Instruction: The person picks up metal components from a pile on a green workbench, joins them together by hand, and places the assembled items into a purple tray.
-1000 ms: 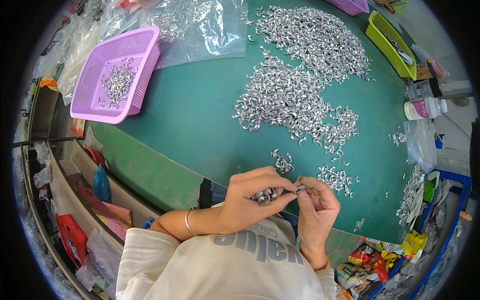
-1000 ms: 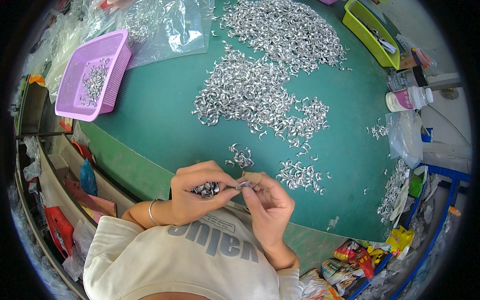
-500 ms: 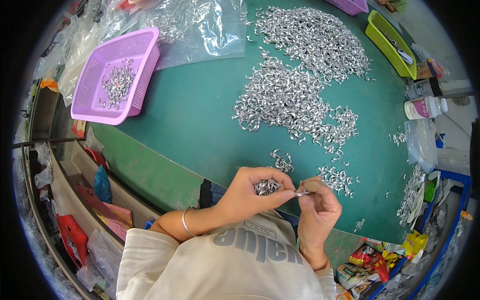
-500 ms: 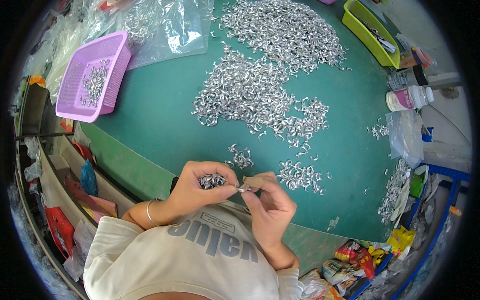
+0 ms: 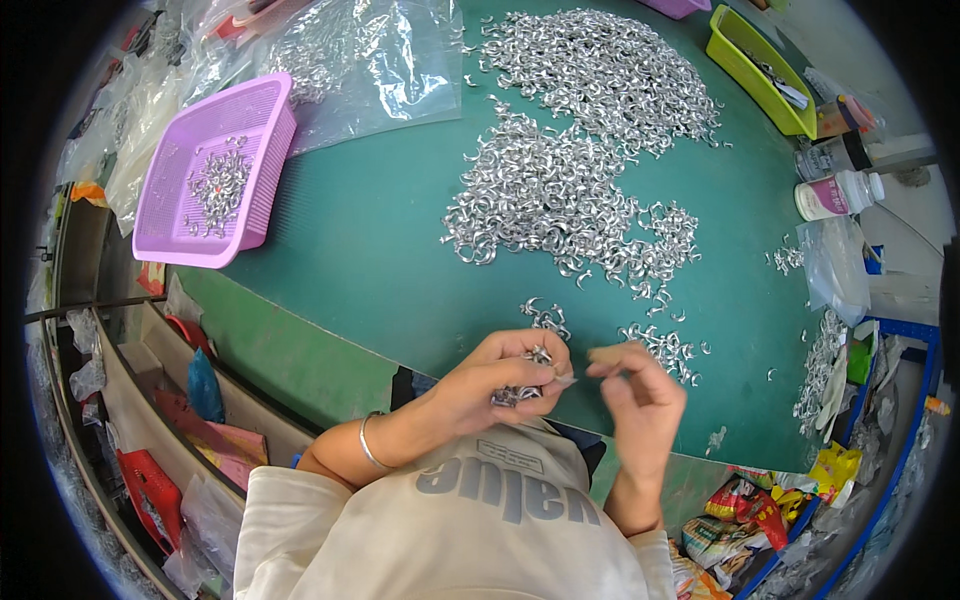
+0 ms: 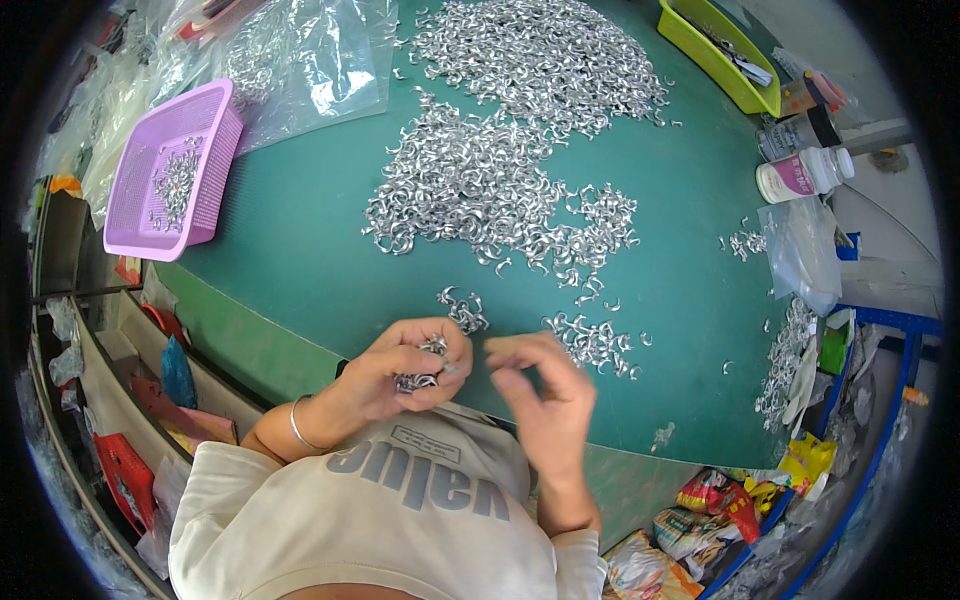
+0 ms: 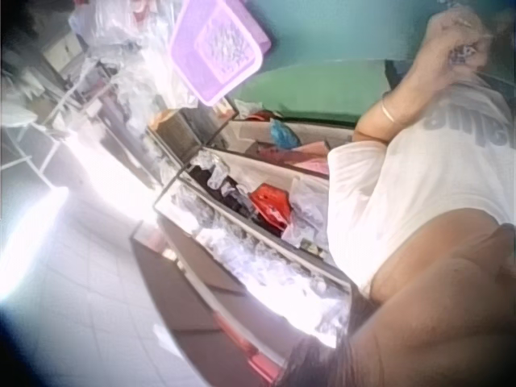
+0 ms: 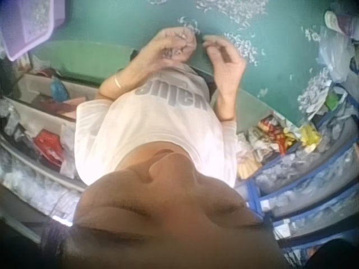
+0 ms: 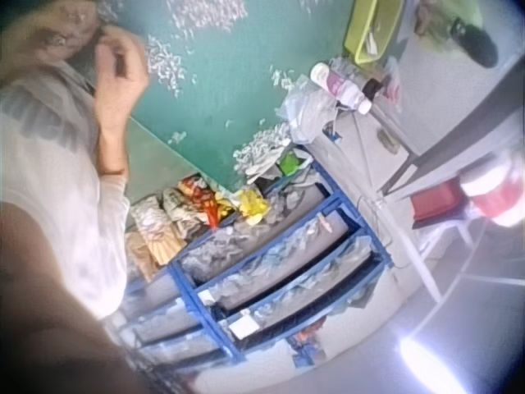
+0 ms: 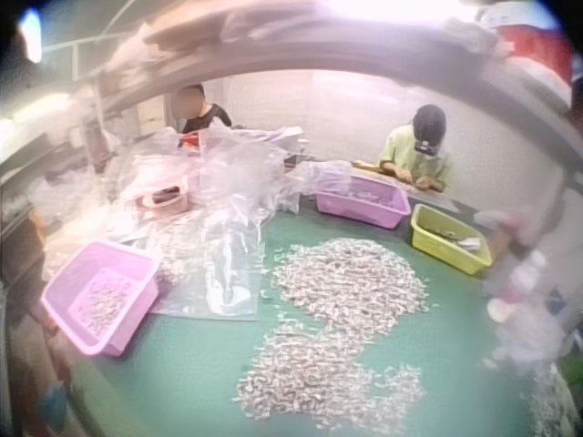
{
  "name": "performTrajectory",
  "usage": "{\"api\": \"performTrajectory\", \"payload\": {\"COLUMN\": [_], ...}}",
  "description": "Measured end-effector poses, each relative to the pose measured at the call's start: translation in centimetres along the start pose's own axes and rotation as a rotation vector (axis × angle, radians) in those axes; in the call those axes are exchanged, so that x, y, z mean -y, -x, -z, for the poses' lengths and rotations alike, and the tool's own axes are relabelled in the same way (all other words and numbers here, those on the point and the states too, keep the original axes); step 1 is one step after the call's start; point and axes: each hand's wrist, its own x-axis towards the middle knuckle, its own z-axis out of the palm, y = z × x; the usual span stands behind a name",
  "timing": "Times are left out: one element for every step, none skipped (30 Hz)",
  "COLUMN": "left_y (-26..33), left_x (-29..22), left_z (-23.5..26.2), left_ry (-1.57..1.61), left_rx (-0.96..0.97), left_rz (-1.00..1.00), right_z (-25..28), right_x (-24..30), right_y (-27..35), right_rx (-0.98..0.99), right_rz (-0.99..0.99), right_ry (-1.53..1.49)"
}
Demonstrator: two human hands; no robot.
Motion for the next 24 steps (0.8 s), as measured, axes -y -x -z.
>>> {"api": "performTrajectory", "payload": {"left_y": [-0.1,-0.4,-0.6,-0.8,-1.0,-1.2,-1.5,-1.7,-1.8,-1.9,-1.8,-1.7,-1.7,-1.7,-1.7,-1.7,-1.7,-1.7,-1.7,-1.8,-1.8,-1.8,-1.8,-1.7], "left_x": [-0.1,-0.2,-0.2,-0.3,-0.4,-0.4,-0.2,-0.1,0.0,0.0,0.0,-0.1,-0.1,-0.1,0.0,0.0,0.0,0.1,0.1,0.2,0.4,0.6,0.7,0.6], "left_z": [0.3,0.6,0.8,0.4,0.0,-0.2,-0.2,0.2,0.7,1.0,1.0,0.8,0.7,0.7,0.6,0.6,0.5,0.5,0.4,0.4,0.3,0.3,0.0,-0.6], "left_ry": [-0.034,-0.073,-0.070,-0.088,-0.107,-0.122,-0.097,-0.043,0.011,0.063,0.085,0.106,0.126,0.115,0.103,0.091,0.063,0.036,0.008,-0.063,-0.135,-0.206,-0.331,-0.456], "left_rx": [0.035,0.070,0.095,0.050,0.006,-0.036,-0.137,-0.154,-0.171,-0.188,-0.195,-0.202,-0.209,-0.224,-0.240,-0.255,-0.265,-0.275,-0.284,-0.303,-0.321,-0.339,-0.387,-0.434], "left_rz": [-0.038,-0.076,-0.084,-0.095,-0.107,-0.116,-0.119,-0.077,-0.034,0.009,0.027,0.046,0.065,0.049,0.033,0.017,-0.002,-0.022,-0.041,-0.069,-0.097,-0.126,-0.139,-0.152], "right_z": [0.8,1.6,2.5,3.2,3.1,2.9,2.8,2.5,2.0,1.6,1.6,1.5,1.5,1.5,1.4,1.4,1.3,1.2,1.6,1.4,1.1,0.9,1.0,0.9], "right_x": [0.3,-0.1,-0.7,-1.3,-1.8,-2.1,-2.5,-3.0,-3.2,-3.4,-3.8,-4.0,-4.2,-4.2,-4.0,-3.8,-3.7,-3.7,-4.5,-4.0,-3.1,-2.6,-2.7,-2.6], "right_y": [-0.5,-1.2,-1.8,-2.5,-3.3,-4.1,-4.7,-5.0,-5.0,-5.0,-4.8,-4.5,-4.1,-3.8,-3.7,-3.3,-2.9,-2.5,-2.2,-2.0,-1.7,-1.4,-1.2,-0.9], "right_rx": [-0.080,-0.186,-0.212,-0.238,-0.255,-0.272,-0.288,-0.220,-0.211,-0.204,-0.175,-0.150,-0.125,-0.100,-0.121,-0.163,-0.204,-0.243,-0.252,-0.251,-0.249,-0.244,-0.192,-0.176], "right_rz": [-0.009,0.025,0.060,0.096,0.181,0.264,0.348,0.356,0.343,0.329,0.338,0.343,0.348,0.352,0.414,0.322,0.231,0.141,0.145,0.074,0.001,-0.071,-0.062,-0.061], "right_ry": [0.211,0.401,0.540,0.680,0.765,0.853,0.941,1.015,1.037,1.058,1.059,1.041,1.022,1.004,0.931,0.771,0.611,0.450,0.311,0.135,-0.041,-0.217,-0.255,-0.266]}}
